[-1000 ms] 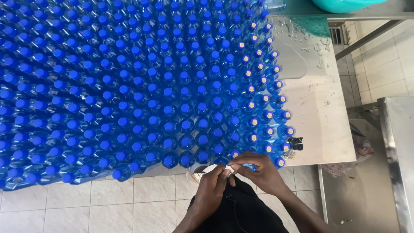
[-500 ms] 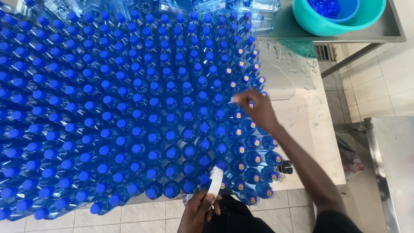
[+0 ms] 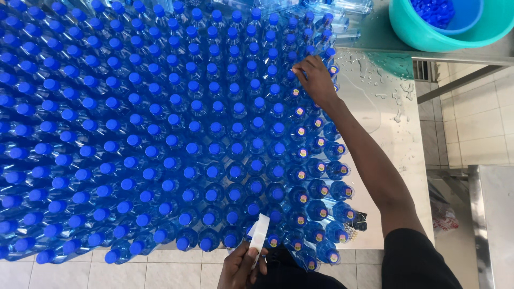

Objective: The person applies small round stickers to the caps of many blue-capped water bottles arranged on a stainless steel table. They peel stickers from a roll and press each one onto a bottle cap, working systematically across the rows.

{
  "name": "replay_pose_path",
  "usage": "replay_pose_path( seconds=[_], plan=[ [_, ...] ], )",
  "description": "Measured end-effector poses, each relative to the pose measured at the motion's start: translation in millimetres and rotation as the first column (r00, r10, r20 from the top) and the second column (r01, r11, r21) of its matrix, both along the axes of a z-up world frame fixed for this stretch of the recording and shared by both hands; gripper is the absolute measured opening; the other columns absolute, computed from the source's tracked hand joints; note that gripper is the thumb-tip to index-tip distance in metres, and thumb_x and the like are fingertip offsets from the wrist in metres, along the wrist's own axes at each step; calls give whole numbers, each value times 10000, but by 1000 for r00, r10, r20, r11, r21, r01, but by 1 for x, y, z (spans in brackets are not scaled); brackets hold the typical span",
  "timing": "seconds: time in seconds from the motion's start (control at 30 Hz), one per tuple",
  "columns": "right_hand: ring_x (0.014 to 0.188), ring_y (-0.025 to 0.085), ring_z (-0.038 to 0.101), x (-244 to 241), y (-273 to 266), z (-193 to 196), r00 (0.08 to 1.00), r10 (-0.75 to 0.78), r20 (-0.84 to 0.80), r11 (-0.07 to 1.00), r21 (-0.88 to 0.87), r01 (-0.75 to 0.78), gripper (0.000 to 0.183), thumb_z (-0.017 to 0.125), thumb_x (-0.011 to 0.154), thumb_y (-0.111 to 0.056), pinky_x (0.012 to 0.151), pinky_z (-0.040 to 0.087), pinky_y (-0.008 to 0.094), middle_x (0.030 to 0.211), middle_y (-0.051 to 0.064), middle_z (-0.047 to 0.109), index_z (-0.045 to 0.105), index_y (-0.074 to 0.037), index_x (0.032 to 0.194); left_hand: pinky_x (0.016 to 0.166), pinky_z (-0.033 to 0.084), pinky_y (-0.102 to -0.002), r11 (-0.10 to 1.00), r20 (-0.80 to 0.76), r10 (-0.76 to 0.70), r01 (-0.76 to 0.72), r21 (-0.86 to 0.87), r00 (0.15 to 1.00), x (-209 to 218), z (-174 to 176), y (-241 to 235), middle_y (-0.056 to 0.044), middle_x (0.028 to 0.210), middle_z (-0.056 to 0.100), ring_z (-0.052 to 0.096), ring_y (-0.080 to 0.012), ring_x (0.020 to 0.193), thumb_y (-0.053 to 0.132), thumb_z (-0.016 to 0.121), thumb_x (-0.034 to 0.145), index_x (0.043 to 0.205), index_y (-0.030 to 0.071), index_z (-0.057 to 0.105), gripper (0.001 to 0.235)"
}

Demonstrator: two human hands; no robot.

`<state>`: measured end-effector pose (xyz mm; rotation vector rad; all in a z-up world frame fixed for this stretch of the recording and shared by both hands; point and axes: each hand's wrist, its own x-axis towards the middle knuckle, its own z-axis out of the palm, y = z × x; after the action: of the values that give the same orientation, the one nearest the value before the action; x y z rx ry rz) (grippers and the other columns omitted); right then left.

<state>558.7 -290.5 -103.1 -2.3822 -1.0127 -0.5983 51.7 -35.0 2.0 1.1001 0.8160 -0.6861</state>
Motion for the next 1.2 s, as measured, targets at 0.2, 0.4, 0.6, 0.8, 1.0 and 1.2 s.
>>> replay_pose_path(
  seconds=[0.2,0.4,0.6,0.8,1.0,1.2],
  plan=[
    [1032,328,583,-2,-1,-2,999,-15,32,994,-112,19,138,676,1175,-136,843,543,465,1080,132,654,736,-19,1131,540,356,-289,1000,14,10,-10,-25,1000,1,-1,-3,-182,777,768,474,-173,525,340,592,1085,1178,-16,816,431],
    [1012,299,590,-3,-2,6,999,28,18,983,-183,-24,57,760,1118,-114,865,536,451,1065,100,615,767,-59,1103,555,363,-292,1000,-13,-9,9,-1,1000,6,0,-4,-169,773,766,476,-176,533,363,590,1086,1175,0,823,440],
    [1022,324,510,2,-11,24,975,67,-211,969,-219,-114,194,700,1146,-225,877,441,478,1064,94,640,862,-132,1198,528,345,-283,1000,41,9,-8,-30,999,3,-7,-4,-183,764,770,469,-171,506,368,601,1068,1186,-16,818,458],
    [1328,461,478,-14,-21,29,997,-23,-71,868,-496,-15,706,681,850,207,1040,412,643,1440,241,639,809,-222,1395,506,360,-274,1000,113,-3,5,-19,994,-4,-11,3,-175,756,778,482,-164,497,329,593,1081,1159,-10,816,414],
    [1233,388,590,-71,-16,68,996,-62,-71,984,-169,49,364,621,1151,-63,1023,410,560,1297,185,681,659,-93,1511,401,370,-302,980,274,188,-162,-113,943,-5,-8,8,-195,690,707,521,-214,402,321,571,1084,1184,-64,748,436],
    [1071,161,854,-305,54,184,347,-20,-938,999,-28,-18,419,634,1027,-334,930,679,378,1604,-51,672,674,-275,1441,399,279,-290,977,347,214,-207,-58,913,-1,-1,10,-106,624,579,332,-133,405,376,534,1112,1196,-37,749,473]
  ],
)
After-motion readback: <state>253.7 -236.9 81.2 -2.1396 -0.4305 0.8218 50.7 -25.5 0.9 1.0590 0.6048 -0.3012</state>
